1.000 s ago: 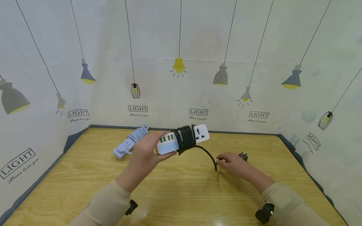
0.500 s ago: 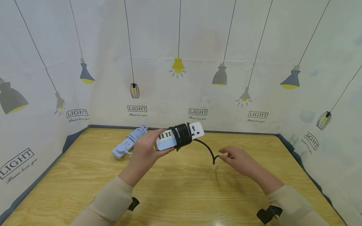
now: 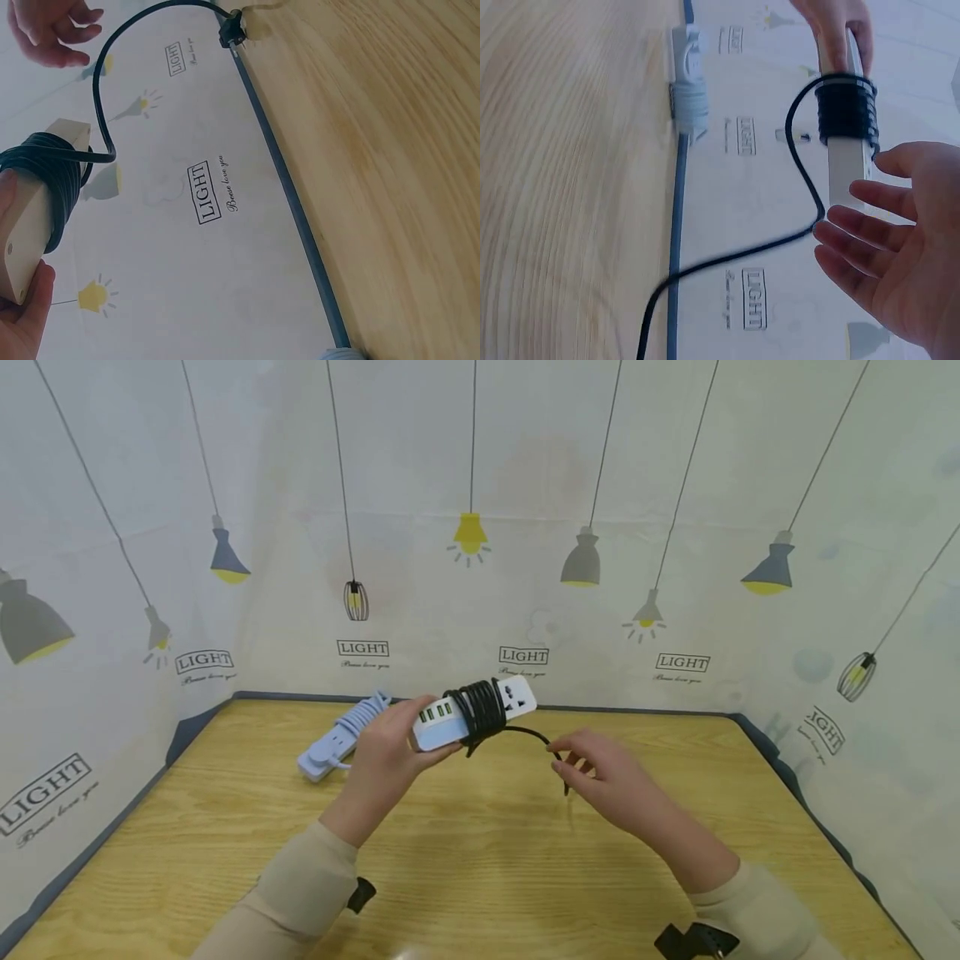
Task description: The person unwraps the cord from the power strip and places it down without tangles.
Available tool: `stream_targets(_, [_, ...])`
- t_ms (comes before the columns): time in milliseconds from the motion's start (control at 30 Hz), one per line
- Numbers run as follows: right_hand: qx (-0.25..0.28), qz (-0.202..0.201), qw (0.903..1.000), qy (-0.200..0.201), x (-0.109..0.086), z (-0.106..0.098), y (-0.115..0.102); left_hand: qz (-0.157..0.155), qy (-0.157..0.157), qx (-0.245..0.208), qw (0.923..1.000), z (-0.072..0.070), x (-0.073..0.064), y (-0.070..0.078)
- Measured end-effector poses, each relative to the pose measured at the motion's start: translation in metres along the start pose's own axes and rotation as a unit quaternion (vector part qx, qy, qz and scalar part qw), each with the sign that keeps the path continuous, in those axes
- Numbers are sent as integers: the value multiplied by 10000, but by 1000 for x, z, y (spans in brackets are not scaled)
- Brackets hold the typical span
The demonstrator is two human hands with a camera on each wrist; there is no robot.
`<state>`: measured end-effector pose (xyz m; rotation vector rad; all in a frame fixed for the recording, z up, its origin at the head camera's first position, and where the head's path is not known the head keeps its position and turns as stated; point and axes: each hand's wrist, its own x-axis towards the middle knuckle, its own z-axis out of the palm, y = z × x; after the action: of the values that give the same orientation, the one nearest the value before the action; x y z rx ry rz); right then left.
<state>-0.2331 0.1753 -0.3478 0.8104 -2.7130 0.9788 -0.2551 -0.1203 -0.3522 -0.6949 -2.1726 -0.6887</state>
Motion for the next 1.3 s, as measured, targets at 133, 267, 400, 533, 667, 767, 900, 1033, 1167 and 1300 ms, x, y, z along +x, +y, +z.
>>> stream_targets(133, [218,-86,9997,-86,5,9,-14,-73,7,-21,10000,2,1,0])
stream_targets(267, [516,-201,9985,-48,13,20,-24,-87,63,-19,9999,3,2,1])
stream_targets(400, [736,-209,9971,-3,21,31,-29,-81,146,-76,9998,3,2,3])
stream_targets(533, [975,-131,9951,71,29,41,-33,-109,246,-180,9995,3,3,5])
stream_targets(667, [1271,-86,9918,89,34,49,-36,-108,334,-231,9991,3,4,7])
stream_targets(767, [1393,-19,9901,153,38,56,-40,-111,380,-226,9990,4,6,8])
stream_targets(900, [1336,241,9897,450,42,63,-47,-90,439,-204,9988,5,7,10])
stream_targets(1033, [1221,359,9888,782,42,67,-51,-44,474,-176,9987,6,8,12])
stream_targets(1167, [1159,-9,9890,919,40,69,-51,-68,485,-157,9987,7,8,12])
stream_targets(1300, [1309,-375,9870,856,38,67,-51,-117,504,-132,9986,7,6,10])
